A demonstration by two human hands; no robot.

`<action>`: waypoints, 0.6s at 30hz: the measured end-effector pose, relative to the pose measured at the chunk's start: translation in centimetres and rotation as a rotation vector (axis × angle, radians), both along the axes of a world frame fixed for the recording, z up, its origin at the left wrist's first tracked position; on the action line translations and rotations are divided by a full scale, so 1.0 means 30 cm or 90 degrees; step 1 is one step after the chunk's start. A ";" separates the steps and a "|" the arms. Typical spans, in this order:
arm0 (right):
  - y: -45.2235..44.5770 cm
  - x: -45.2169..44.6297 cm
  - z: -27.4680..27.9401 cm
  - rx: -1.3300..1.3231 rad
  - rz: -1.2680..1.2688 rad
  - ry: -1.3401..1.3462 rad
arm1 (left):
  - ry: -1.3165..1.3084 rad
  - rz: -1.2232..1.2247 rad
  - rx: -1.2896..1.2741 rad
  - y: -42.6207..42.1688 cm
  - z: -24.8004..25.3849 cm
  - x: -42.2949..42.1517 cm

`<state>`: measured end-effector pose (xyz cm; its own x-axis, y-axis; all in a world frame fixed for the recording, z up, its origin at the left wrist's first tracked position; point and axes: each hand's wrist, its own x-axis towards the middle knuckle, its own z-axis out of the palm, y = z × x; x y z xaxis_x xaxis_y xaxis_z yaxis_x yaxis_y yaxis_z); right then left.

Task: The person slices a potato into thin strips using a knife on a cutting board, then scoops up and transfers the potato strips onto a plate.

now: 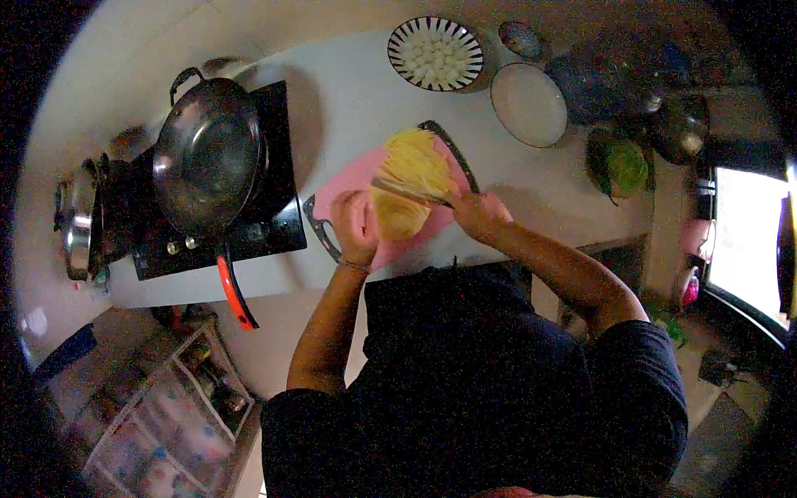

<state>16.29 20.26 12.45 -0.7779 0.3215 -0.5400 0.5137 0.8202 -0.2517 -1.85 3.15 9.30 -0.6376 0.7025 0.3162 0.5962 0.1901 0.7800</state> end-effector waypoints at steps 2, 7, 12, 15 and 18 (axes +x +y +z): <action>-0.013 0.009 0.013 0.017 0.031 0.029 | 0.002 -0.044 0.017 0.054 0.122 -0.034; -0.012 -0.034 0.073 -0.029 0.007 -0.007 | -0.043 -0.460 -0.369 0.228 0.091 -0.106; 0.024 -0.027 -0.028 -0.059 0.018 0.067 | 0.048 -0.637 -0.610 0.405 0.067 -0.109; 0.031 -0.018 -0.139 -0.040 -0.012 0.063 | 0.138 -0.601 -0.564 0.436 -0.041 -0.120; 0.026 -0.018 0.037 -0.008 0.034 0.068 | 0.126 -0.512 -0.540 0.442 -0.087 -0.126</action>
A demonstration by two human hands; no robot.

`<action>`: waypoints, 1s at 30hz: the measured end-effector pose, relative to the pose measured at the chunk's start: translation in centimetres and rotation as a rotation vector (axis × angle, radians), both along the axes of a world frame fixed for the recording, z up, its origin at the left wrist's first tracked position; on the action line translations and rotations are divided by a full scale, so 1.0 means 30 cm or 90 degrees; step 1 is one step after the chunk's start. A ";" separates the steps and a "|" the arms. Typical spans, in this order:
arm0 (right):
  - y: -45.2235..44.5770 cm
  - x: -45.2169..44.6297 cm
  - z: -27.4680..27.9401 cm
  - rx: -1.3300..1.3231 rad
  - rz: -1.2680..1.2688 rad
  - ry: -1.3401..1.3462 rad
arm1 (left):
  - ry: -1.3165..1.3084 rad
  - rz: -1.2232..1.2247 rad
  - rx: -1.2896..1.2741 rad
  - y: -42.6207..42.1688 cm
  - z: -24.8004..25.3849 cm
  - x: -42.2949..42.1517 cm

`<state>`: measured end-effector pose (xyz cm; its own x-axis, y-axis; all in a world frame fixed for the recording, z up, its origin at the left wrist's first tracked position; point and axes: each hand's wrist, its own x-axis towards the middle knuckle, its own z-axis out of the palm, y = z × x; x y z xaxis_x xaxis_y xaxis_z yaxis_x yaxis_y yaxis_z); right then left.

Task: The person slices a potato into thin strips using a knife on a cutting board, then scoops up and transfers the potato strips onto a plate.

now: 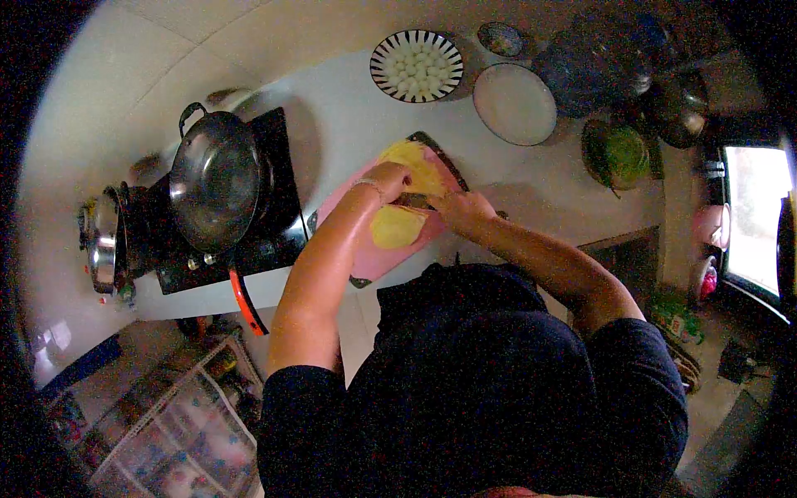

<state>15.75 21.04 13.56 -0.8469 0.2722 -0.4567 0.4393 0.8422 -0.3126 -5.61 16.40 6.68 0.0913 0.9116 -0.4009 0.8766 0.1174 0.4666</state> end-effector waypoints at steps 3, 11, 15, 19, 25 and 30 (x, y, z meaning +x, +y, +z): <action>0.006 0.028 0.006 0.031 0.017 0.032 | -0.123 -0.023 -0.132 0.038 0.143 0.007; 0.033 0.102 0.005 -0.117 -0.120 -0.032 | -0.232 0.194 0.013 0.002 0.078 -0.058; 0.028 0.181 -0.150 -0.112 -0.157 -0.024 | -0.335 0.521 0.398 -0.143 0.106 -0.110; -0.007 0.145 -0.134 -0.105 -0.115 -0.092 | -0.037 0.379 0.361 -0.374 0.096 -0.029; -0.043 0.111 -0.153 -0.138 -0.133 -0.126 | 0.118 0.135 0.319 -0.502 -0.032 0.174; -0.090 0.194 -0.238 -0.110 -0.128 -0.024 | 0.104 0.136 0.255 -0.527 -0.169 0.190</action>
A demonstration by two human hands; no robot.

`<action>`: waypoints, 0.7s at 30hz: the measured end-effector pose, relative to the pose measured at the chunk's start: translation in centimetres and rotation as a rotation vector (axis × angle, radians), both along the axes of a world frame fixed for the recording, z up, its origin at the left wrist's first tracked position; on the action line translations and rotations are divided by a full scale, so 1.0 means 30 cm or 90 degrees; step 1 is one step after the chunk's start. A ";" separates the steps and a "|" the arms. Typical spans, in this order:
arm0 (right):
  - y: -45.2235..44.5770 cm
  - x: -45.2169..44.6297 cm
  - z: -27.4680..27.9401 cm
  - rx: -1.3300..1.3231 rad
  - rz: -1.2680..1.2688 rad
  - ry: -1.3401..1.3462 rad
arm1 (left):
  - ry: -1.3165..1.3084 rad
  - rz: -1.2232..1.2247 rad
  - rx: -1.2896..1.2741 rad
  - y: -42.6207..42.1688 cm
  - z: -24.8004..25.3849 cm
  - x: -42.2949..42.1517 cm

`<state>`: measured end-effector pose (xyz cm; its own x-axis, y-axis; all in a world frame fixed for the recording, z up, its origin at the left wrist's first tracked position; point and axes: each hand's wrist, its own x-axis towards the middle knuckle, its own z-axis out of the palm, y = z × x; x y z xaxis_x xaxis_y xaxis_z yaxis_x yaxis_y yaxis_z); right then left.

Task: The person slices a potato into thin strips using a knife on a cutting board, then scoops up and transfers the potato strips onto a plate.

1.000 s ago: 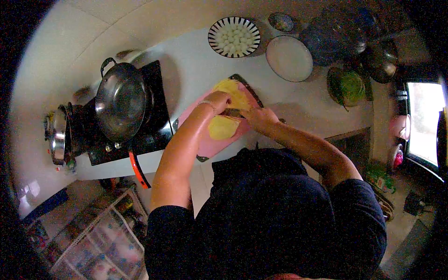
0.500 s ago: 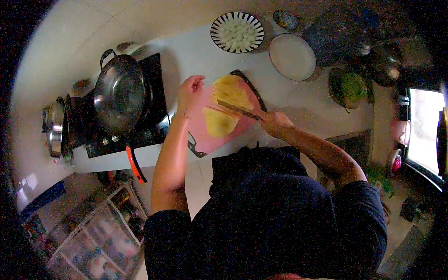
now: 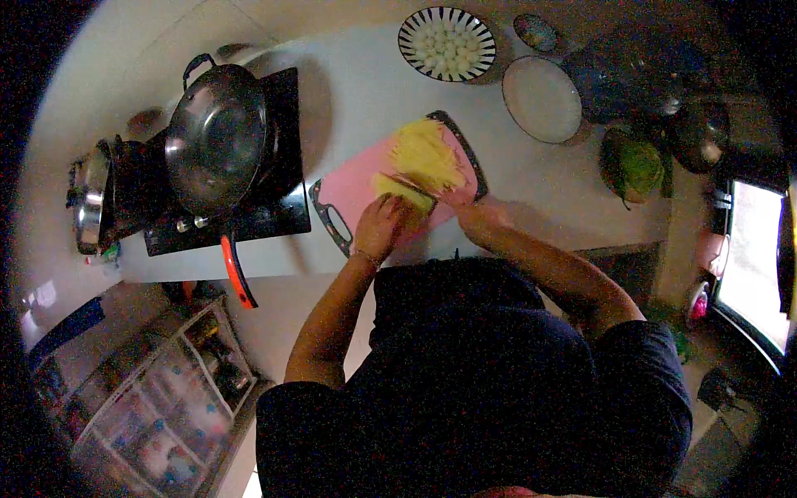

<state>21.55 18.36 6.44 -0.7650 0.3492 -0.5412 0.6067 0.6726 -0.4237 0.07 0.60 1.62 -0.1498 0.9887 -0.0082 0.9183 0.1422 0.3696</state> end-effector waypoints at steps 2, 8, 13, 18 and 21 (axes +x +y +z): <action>0.014 -0.078 -0.040 0.003 0.019 -0.008 | -0.025 -0.008 -0.039 0.013 0.044 -0.001; 0.034 -0.203 0.214 -0.191 -0.265 -0.028 | -0.007 -0.052 -0.001 -0.007 0.011 -0.031; -0.015 -0.195 0.176 -0.039 -0.033 -0.038 | -0.062 -0.103 0.066 0.022 0.101 -0.064; -0.068 -0.123 0.090 0.229 0.123 0.143 | -0.121 -0.064 0.044 0.043 0.068 -0.079; -0.073 -0.114 0.180 0.185 0.227 0.053 | -0.211 0.006 -0.060 0.058 0.079 -0.074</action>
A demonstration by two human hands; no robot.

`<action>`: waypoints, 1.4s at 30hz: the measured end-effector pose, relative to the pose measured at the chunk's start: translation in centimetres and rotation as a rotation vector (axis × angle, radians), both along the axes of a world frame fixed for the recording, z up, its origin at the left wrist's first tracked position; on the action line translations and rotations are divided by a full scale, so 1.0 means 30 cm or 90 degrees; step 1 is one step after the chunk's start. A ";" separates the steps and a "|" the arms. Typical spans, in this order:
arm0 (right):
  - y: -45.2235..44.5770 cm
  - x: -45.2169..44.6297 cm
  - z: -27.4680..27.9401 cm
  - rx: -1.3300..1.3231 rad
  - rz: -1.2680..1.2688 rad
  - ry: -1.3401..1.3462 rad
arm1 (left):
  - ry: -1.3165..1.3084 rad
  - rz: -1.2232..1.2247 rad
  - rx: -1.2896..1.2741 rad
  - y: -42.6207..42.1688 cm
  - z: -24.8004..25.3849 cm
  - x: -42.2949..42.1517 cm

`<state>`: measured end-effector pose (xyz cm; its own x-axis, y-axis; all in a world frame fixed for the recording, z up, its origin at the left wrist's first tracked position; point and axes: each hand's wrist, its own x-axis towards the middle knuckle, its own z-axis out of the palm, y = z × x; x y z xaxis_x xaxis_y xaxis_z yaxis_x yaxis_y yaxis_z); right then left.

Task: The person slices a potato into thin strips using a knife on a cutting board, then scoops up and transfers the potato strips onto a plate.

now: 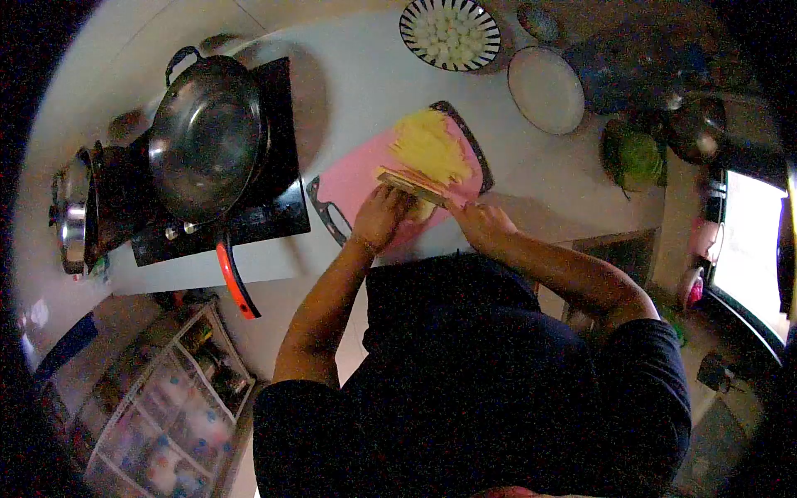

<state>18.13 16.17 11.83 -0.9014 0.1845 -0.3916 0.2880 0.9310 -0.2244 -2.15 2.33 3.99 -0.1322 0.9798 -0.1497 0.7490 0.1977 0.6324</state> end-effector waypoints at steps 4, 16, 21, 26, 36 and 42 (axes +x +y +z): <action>-0.005 -0.053 0.040 -0.058 -0.048 -0.097 | -0.030 0.026 -0.057 0.016 0.000 -0.005; -0.023 -0.072 -0.006 -0.062 -0.044 -0.146 | -0.024 0.026 -0.025 0.008 0.010 0.002; -0.033 -0.040 -0.226 -0.199 -0.142 0.149 | -0.038 0.052 -0.014 0.006 -0.023 0.008; -0.027 -0.162 -0.069 -0.260 -0.266 0.062 | 0.015 -0.021 0.070 0.003 -0.052 0.002; 0.068 -0.213 -0.065 -0.220 -0.286 0.045 | 0.045 -0.031 0.043 -0.010 0.026 0.041; -0.002 -0.093 -0.001 -0.041 0.006 -0.025 | 0.139 -0.113 0.102 -0.003 0.024 0.032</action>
<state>15.35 16.12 11.79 -0.8866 0.1486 -0.4381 0.2886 0.9178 -0.2728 -1.20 2.24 4.70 0.0301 0.9993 0.0218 0.8846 -0.0367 0.4648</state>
